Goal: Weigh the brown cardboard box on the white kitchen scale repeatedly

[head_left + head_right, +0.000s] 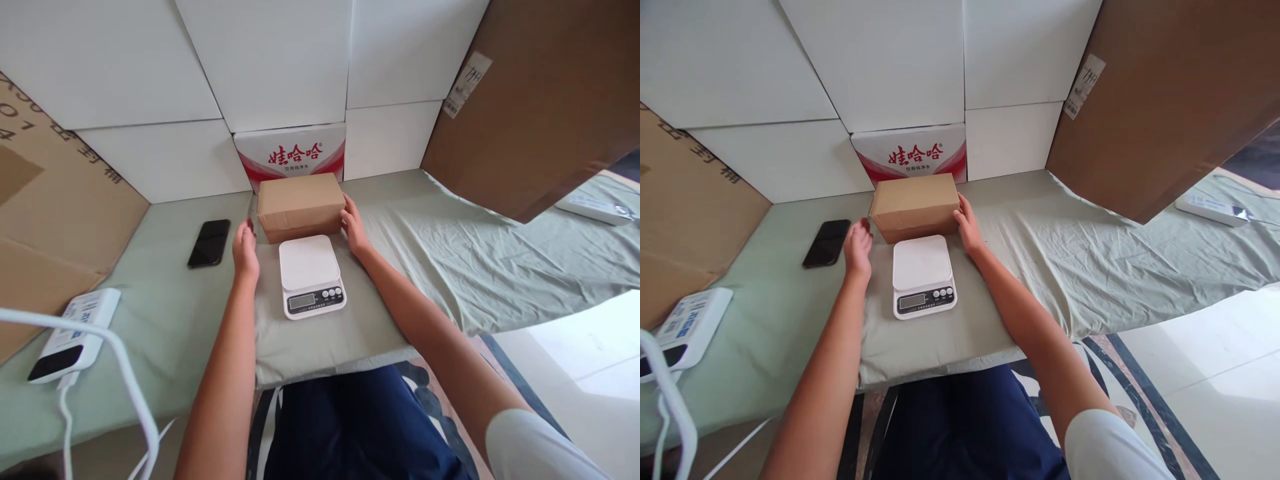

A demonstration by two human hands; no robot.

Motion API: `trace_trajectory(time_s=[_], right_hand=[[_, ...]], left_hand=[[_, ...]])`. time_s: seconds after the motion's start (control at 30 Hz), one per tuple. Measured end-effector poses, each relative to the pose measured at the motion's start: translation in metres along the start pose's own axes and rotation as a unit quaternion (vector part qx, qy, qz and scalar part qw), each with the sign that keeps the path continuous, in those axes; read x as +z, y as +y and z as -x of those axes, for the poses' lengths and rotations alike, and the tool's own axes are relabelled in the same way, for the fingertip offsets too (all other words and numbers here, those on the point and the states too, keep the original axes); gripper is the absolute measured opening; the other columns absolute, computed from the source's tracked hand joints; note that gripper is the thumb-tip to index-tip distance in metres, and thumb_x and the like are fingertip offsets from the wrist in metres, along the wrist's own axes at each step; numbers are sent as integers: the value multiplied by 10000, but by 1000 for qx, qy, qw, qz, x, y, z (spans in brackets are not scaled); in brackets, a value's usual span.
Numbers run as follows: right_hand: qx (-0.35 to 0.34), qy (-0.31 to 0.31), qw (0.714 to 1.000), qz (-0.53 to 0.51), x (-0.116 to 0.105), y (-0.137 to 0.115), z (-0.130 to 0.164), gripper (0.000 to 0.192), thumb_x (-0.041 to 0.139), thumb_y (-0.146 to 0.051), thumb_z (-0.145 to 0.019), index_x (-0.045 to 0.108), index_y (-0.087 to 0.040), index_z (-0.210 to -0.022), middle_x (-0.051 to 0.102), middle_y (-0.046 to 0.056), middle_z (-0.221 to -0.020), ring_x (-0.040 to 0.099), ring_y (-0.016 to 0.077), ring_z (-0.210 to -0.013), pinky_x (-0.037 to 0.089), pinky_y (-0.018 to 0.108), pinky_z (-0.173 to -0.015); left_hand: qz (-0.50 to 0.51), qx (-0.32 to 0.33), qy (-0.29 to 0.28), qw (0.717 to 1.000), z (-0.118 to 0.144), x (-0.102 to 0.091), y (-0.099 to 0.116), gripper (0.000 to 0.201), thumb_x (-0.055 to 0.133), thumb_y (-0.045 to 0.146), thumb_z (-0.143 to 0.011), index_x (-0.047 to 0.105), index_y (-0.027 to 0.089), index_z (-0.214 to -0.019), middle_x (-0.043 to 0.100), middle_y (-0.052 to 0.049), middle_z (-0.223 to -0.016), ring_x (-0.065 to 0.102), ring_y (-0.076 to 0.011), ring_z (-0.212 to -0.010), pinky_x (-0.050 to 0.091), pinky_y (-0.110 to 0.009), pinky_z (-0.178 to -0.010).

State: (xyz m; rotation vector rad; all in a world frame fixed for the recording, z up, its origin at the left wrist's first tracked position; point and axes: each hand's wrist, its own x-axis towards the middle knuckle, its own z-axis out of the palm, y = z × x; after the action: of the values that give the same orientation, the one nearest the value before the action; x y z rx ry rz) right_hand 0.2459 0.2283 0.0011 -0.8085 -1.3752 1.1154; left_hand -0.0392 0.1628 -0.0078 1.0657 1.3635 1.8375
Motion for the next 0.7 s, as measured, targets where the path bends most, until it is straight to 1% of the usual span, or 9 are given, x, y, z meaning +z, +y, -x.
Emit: trace_trajectory(time_s=[0.1, 0.17, 0.27, 0.37, 0.5, 0.63, 0.7], right_hand=[[4, -23, 1000, -15, 9, -2, 2, 758, 562, -669, -900, 408, -371, -1579, 408, -37, -1731, 363, 293, -1613, 370, 545, -1311], [11, -31, 999, -17, 10, -1, 0, 765, 550, -662, -906, 393, -370, -1594, 389, -49, -1742, 340, 287, -1628, 373, 541, -1312], [9, -33, 999, -31, 9, 4, -5, 778, 554, -657, -892, 395, -365, -1595, 367, -58, -1753, 295, 280, -1651, 355, 542, -1324], [-4, -39, 998, -44, 9, 9, -8, 777, 565, -651, -887, 408, -353, -1588, 385, -46, -1745, 285, 277, -1658, 311, 531, -1347], [2, -32, 999, -39, 9, 7, -7, 824, 570, -668, -873, 389, -325, -1600, 382, -15, -1749, 311, 279, -1644, 283, 527, -1358], [19, -20, 1000, -7, 8, 2, -2, 891, 578, -682, -862, 320, -329, -1638, 374, 1, -1753, 370, 283, -1613, 305, 553, -1342], [8, -20, 1000, 14, 9, 1, 0, 886, 554, -702, -874, 318, -330, -1643, 367, -2, -1757, 356, 281, -1623, 282, 550, -1352]], left_hand=[[15, -13, -6, 1000, 7, 13, 2, 651, 603, 660, -905, 676, 190, -1349, 653, -186, -1490, 570, -309, -1462, 400, -451, -1246], [17, -14, -8, 1000, 9, 16, 5, 639, 615, 668, -900, 698, 195, -1321, 686, -178, -1444, 595, -310, -1437, 427, -447, -1229], [18, -29, -6, 999, 11, 15, 8, 611, 628, 666, -893, 727, 196, -1271, 714, -171, -1400, 613, -310, -1418, 442, -450, -1220], [20, -36, 1, 999, 16, 13, 10, 596, 637, 662, -886, 740, 202, -1252, 719, -163, -1399, 612, -311, -1420, 431, -457, -1229], [9, -30, 2, 1000, 23, 11, 12, 677, 640, 698, -857, 723, 186, -1291, 695, -190, -1428, 602, -324, -1431, 427, -459, -1230], [1, -12, -1, 1000, 24, 9, 10, 676, 625, 703, -862, 703, 210, -1316, 647, -181, -1505, 575, -303, -1459, 422, -431, -1230], [-2, -11, -12, 1000, 23, 9, 7, 655, 600, 718, -876, 709, 220, -1286, 668, -173, -1474, 582, -297, -1453, 437, -425, -1217]])
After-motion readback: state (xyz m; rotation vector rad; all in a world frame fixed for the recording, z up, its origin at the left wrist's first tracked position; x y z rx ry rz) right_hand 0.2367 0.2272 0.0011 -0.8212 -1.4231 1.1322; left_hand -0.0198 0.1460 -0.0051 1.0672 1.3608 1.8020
